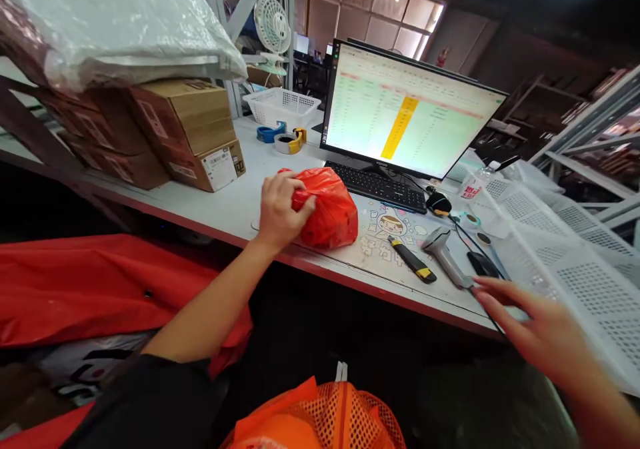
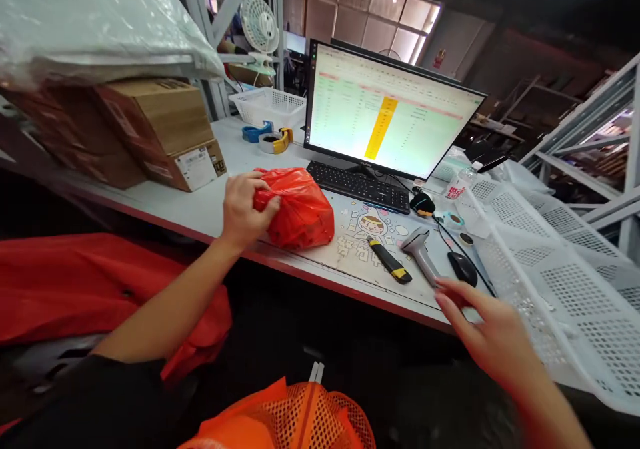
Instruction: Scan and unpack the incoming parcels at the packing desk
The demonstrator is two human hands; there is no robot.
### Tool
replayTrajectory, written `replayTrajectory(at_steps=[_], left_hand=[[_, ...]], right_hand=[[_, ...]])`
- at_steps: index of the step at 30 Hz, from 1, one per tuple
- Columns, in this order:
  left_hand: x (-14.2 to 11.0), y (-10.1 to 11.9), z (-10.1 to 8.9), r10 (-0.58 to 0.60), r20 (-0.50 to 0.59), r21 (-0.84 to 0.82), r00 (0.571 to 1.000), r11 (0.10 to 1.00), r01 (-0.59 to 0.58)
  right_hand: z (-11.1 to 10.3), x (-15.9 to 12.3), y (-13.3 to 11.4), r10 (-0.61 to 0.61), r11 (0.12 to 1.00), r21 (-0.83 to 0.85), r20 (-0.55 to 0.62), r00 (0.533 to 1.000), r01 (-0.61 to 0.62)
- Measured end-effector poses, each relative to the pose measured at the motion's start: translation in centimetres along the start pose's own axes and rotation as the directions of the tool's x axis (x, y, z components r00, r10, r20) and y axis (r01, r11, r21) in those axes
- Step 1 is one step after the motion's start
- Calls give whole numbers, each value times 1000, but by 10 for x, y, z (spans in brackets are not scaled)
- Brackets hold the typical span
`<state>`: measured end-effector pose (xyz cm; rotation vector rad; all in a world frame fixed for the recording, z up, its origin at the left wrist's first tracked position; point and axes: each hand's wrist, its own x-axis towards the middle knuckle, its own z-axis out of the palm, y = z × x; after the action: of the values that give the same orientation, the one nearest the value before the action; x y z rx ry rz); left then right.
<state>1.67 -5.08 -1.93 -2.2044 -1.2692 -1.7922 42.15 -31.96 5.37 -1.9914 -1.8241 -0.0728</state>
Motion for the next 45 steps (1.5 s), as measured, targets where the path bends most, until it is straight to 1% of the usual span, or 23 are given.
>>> replayTrajectory(at_steps=[1,2,3,5,7,9,12,14,16,17,19,21,23,24,26,28,30,32,36,38,41,43,45], left_hand=[[-5,8,0,52,-18,-2,998,999,-52],[-11,14,-1,82,-21,-7,996,997,-82],[-18,18,-2,95,-13,-13,995,995,-96],[-33,19,-8,89,29,-26,996,996,-88],[-43,17,-15,60,94,-39,994,998,-57],[-46,15,-22,43,151,-57,988,998,-34],[-38,20,-26,16,169,-58,986,998,-6],[-30,25,-22,-25,143,-26,989,999,28],[-23,27,-14,-53,112,-3,992,999,54],[-20,27,-10,-60,98,-6,993,998,60],[-16,26,-2,-66,66,-30,996,997,68],[-15,25,4,-76,32,-49,997,996,77],[-14,27,7,-64,12,-65,998,996,65],[-14,29,8,-48,8,-78,999,996,49],[-13,33,8,-23,12,-112,1000,993,25],[-14,36,7,-30,33,-141,999,989,35],[-14,37,6,-53,67,-163,996,985,64],[-14,36,6,-67,87,-195,994,977,83],[-11,31,9,-85,110,-274,990,955,112],[-8,29,11,-81,170,-305,982,943,130],[-2,26,13,-1,294,-356,956,928,111],[2,23,13,26,367,-336,930,936,106],[7,20,14,9,409,-270,913,957,111]], right_hand=[[18,18,-5,4,999,44,28,1000,-6],[37,35,-8,7,998,61,46,999,-10],[57,50,-10,6,998,57,90,996,-11],[94,72,-10,16,999,-33,106,994,-13],[124,83,-8,46,985,-170,113,993,-26],[145,86,-4,98,959,-277,147,984,-54],[162,87,2,138,941,-329,176,975,-74],[161,90,4,119,955,-285,136,983,-76],[149,95,0,75,984,-166,67,995,-63],[139,97,-5,31,996,-88,29,999,-28],[114,102,-23,-115,992,43,-32,993,116],[90,106,-51,-293,949,111,-46,955,296],[73,109,-83,-437,891,123,-27,899,437],[69,111,-99,-492,864,114,-10,870,490],[69,115,-123,-564,825,76,33,825,561],[74,120,-135,-591,806,34,84,802,591],[80,125,-137,-593,802,6,116,797,597],[83,128,-133,-594,799,-5,145,791,601],[80,134,-121,-597,790,-33,189,780,613],[76,136,-117,-603,780,-60,199,773,623],[73,140,-114,-606,767,-109,201,770,632],[72,142,-114,-601,763,-134,212,771,632],[73,144,-116,-602,757,-145,224,767,636]])
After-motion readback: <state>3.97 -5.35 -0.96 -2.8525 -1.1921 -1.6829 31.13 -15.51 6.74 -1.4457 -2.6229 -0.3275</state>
